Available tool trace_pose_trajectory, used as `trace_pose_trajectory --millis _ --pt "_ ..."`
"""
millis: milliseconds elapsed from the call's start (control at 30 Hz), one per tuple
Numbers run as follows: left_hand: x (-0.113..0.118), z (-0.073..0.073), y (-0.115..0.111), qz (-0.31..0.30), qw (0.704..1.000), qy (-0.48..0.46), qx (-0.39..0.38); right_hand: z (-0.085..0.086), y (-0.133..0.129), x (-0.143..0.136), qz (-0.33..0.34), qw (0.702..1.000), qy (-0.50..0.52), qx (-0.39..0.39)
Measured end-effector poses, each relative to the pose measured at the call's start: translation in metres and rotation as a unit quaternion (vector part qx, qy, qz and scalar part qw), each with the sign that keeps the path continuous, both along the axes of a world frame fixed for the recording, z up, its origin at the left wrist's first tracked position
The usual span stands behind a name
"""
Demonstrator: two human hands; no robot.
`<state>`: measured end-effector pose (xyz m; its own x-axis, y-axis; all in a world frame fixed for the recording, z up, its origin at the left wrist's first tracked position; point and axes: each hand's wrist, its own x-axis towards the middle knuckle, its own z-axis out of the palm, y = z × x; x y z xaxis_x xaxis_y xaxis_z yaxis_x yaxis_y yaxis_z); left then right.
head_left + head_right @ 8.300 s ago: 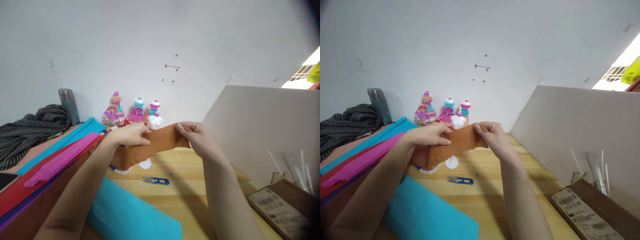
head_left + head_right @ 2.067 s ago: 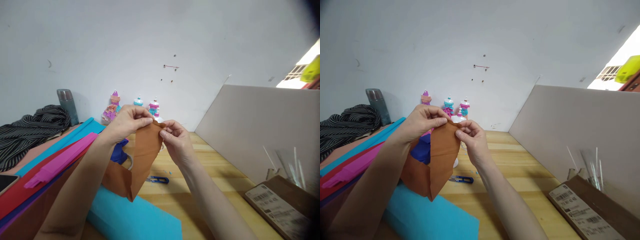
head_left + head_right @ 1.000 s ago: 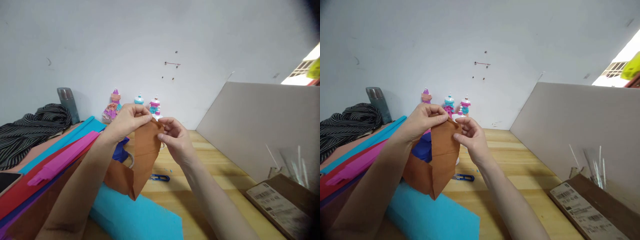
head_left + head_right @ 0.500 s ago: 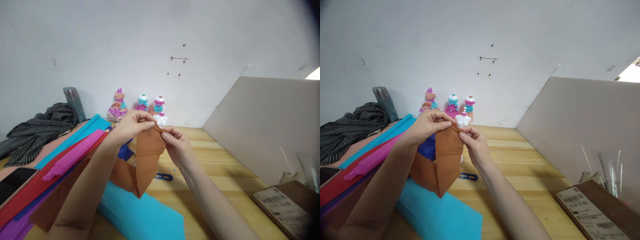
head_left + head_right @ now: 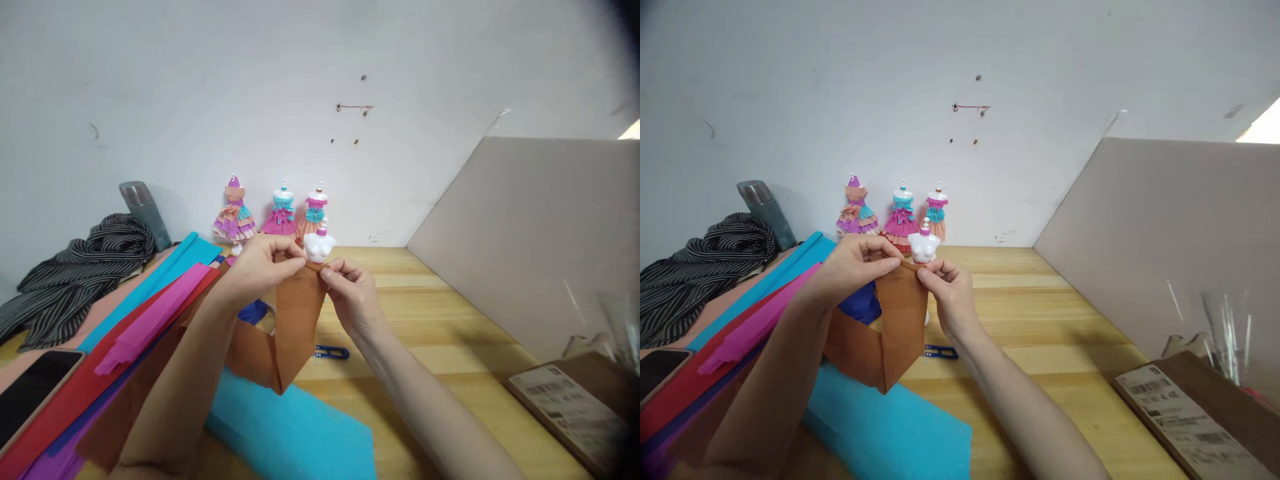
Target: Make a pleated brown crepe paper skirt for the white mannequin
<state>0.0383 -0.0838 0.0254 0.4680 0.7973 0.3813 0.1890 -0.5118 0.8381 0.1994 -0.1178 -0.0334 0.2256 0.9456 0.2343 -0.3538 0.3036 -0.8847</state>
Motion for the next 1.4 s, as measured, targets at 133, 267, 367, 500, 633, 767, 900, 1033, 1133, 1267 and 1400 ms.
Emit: trace_pose_trajectory --millis 133,267,367,500,633,767,900,1033,1133,1267,1400 --pt "-0.001 0.0 0.004 -0.003 0.998 -0.029 -0.047 0.003 0.001 0.003 0.007 1.0 -0.003 -0.009" --pt "-0.001 -0.002 0.009 -0.03 0.997 -0.035 -0.068 0.003 0.001 0.004 0.013 1.0 -0.008 -0.015" --pt "-0.001 -0.004 0.014 -0.051 0.995 -0.018 -0.088 0.001 -0.001 0.003 0.019 1.0 -0.004 -0.022" --pt "-0.001 -0.011 0.021 -0.083 0.99 0.007 -0.11 -0.003 -0.001 0.003 0.013 0.999 0.014 -0.029" --pt "-0.001 -0.018 0.025 -0.121 0.979 -0.006 -0.163 -0.002 0.0 0.005 -0.003 1.0 0.009 -0.018" --pt "0.001 -0.021 0.023 -0.157 0.964 -0.034 -0.21 0.001 -0.002 0.007 -0.017 1.0 -0.022 0.01" --pt "0.002 -0.018 0.02 -0.152 0.97 -0.049 -0.184 -0.001 -0.005 0.008 -0.042 0.995 -0.072 0.054" --pt "0.004 -0.015 0.019 -0.105 0.985 -0.065 -0.125 -0.002 -0.005 0.01 -0.058 0.992 -0.082 0.07" --pt "0.006 -0.015 0.019 -0.085 0.99 -0.063 -0.095 0.0 -0.005 0.01 -0.017 0.997 -0.057 0.051" --pt "0.007 -0.018 0.02 -0.071 0.992 -0.066 -0.082 0.002 -0.005 0.008 0.059 0.998 -0.023 0.006" --pt "0.006 -0.02 0.022 -0.076 0.988 -0.098 -0.088 0.0 -0.002 0.008 0.068 0.997 -0.022 -0.003"
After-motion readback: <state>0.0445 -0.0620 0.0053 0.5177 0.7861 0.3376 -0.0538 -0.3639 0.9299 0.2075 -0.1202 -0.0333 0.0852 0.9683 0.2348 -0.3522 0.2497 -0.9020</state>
